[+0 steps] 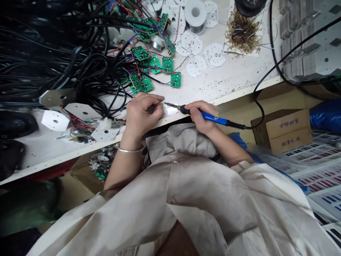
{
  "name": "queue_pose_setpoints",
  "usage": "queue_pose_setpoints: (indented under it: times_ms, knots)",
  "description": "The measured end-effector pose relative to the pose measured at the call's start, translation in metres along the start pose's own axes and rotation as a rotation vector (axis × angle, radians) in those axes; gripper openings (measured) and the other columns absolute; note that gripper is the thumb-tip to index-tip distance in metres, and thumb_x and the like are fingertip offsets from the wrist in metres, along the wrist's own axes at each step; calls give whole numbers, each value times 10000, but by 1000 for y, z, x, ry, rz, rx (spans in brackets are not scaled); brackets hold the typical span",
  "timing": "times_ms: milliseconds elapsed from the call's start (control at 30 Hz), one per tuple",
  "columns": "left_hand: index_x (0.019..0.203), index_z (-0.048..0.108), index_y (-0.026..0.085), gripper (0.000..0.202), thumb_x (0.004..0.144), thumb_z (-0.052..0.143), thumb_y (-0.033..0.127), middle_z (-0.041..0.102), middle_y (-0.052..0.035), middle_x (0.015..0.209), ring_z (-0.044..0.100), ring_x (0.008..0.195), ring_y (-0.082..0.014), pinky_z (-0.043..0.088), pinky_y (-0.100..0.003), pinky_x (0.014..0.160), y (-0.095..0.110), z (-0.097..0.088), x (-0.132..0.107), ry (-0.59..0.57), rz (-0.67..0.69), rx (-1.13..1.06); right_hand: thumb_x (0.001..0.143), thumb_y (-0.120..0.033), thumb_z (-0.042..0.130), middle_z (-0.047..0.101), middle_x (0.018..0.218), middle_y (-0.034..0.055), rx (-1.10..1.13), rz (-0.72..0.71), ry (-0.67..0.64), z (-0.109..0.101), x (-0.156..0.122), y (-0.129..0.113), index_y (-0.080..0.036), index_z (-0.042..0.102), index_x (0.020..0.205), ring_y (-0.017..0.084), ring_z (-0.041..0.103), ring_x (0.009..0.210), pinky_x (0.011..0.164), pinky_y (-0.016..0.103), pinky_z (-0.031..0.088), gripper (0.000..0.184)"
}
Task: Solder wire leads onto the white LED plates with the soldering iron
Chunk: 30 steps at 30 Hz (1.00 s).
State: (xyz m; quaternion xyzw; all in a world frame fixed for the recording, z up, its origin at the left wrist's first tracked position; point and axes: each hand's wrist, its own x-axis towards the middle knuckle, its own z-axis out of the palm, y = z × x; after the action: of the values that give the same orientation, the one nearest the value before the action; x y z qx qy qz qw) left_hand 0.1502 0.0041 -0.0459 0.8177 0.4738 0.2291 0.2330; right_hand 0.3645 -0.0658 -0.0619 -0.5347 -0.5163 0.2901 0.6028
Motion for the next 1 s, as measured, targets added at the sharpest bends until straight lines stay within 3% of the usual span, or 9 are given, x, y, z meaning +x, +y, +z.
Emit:
queue_pose_setpoints:
  times_ms: [167, 400, 733, 1000]
  knots:
    - [779, 631, 218, 115, 868, 565, 188, 792, -20, 1015, 719, 949, -190, 536, -365, 911, -1, -1, 0, 4, 46, -15, 958, -514, 558, 707, 649, -25, -82, -17, -51, 2, -2, 1, -251, 758, 841, 136, 705, 621, 637, 281, 572, 351]
    - [786, 637, 215, 122, 874, 556, 189, 792, -23, 1028, 720, 962, -189, 533, -371, 926, 0, -1, 0, -16, 18, 7, 959, -589, 516, 720, 658, -11, -133, 34, -103, 1, 1, -1, -244, 769, 838, 146, 717, 637, 636, 281, 583, 444]
    - [790, 655, 205, 139, 879, 551, 181, 793, -31, 1035, 723, 975, -194, 531, -372, 935, 1, -1, 0, -7, 28, -21, 956, -520, 566, 503, 433, -87, 8, 56, -5, 3, 0, -1, -245, 744, 853, 90, 486, 349, 449, 246, 474, 344]
    - [769, 649, 209, 144, 875, 555, 180, 797, -28, 1017, 726, 947, -196, 543, -360, 885, -1, 1, 0, 16, 63, 1, 966, -523, 541, 496, 449, -88, 19, 43, 41, 2, -3, -3, -260, 715, 877, 94, 471, 337, 393, 242, 416, 328]
